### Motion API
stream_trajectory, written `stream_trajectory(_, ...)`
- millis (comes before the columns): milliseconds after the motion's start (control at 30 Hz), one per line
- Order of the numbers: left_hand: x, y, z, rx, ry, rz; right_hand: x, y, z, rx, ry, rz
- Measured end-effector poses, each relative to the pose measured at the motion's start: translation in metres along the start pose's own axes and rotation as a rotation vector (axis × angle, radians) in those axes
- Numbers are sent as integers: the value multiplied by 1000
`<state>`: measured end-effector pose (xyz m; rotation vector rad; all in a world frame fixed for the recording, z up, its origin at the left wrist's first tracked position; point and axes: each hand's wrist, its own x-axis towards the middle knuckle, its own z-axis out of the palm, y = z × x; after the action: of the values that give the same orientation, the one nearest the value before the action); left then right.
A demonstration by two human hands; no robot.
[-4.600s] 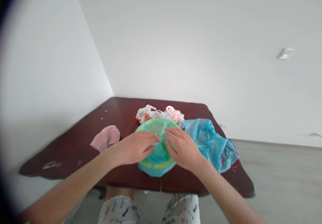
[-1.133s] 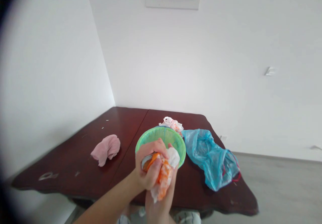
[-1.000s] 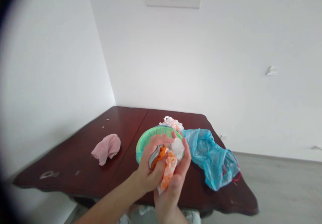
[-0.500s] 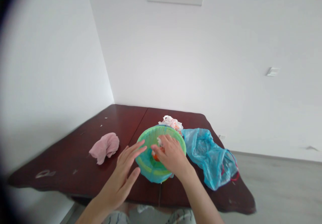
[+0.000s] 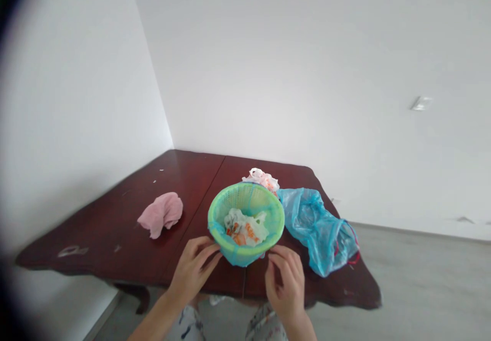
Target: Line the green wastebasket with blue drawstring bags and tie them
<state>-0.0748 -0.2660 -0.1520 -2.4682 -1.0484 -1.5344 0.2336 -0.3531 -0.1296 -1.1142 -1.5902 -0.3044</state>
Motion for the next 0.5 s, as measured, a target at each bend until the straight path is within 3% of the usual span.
stream_trajectory(67,6,4,9,-32,8,70,-9,-9,8,-43,-120,-48)
stream_trajectory(233,12,25,19,-114,-54,120,-15,-21,31,-171,-218,5)
stream_trajectory(367,10,38,22,-164,-161,110,-21,-19,47,-203,-194,45)
stream_trajectory(500,6,32,26,-94,-247,158,-20,-18,52,-159,-185,33)
